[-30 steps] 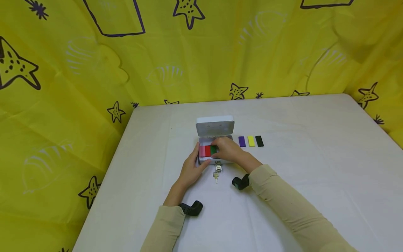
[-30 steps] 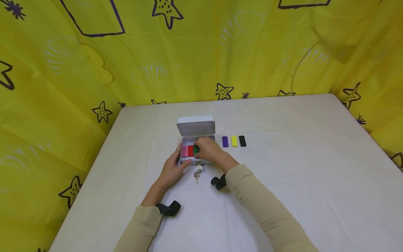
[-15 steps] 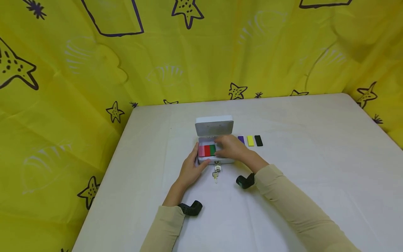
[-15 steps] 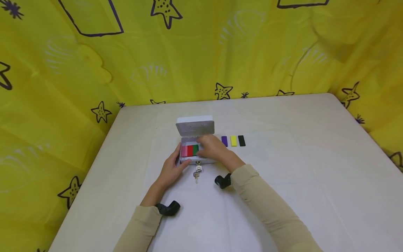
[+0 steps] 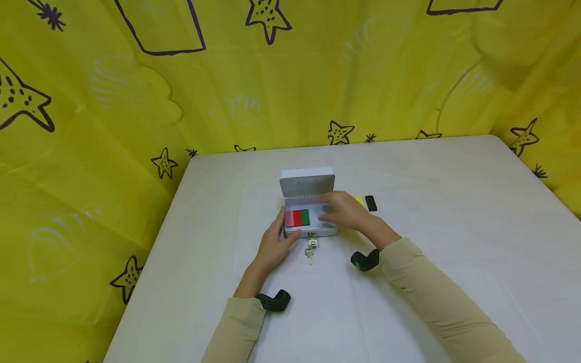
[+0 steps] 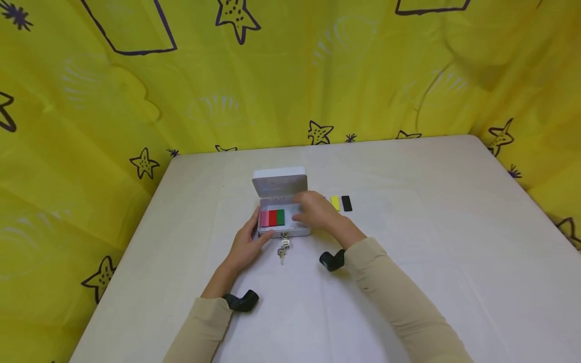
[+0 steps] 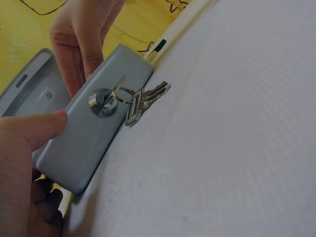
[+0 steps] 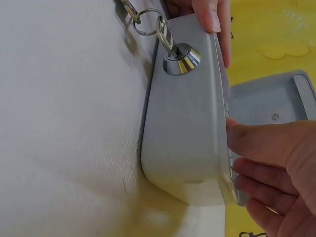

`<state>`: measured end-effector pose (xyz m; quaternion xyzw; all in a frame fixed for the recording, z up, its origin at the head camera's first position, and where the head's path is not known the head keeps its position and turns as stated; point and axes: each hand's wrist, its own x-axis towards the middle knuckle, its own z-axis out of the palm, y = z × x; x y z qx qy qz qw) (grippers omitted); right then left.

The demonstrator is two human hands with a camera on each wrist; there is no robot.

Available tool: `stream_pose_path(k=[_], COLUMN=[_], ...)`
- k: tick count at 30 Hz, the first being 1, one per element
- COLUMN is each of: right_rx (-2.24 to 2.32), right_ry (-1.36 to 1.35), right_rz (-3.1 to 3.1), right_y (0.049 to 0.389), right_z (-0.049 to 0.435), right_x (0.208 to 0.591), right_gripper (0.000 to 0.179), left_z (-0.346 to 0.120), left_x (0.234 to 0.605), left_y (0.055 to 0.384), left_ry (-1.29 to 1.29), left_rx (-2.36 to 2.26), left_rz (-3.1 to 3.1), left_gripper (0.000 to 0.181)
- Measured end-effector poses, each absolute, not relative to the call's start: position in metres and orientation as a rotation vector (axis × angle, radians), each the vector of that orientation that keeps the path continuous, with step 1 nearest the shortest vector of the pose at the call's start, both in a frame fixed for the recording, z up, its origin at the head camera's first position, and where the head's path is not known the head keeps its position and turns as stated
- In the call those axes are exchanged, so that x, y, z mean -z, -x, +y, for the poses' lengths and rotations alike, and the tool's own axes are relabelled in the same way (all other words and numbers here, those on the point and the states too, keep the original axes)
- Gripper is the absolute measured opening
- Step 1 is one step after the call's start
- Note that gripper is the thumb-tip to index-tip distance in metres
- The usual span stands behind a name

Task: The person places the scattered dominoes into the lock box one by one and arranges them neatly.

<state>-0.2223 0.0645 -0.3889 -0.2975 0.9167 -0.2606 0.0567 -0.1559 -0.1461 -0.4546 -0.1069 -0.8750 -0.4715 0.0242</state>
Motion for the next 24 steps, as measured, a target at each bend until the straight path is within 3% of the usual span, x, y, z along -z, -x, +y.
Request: stream_pose_path(k=[24], right_rx=[0.852], right_ry=[0.902], right_rz=[2.824], right_y=[0.223], right_z=[0.096], right_x=[0.383], right_gripper=[0.042], left_z=[-0.146], left_x=[0.456], left_y=[0.156], left_ry=[0.322], left_rx=[1.454], left_rz=[-2.711], left_gripper=[0.078])
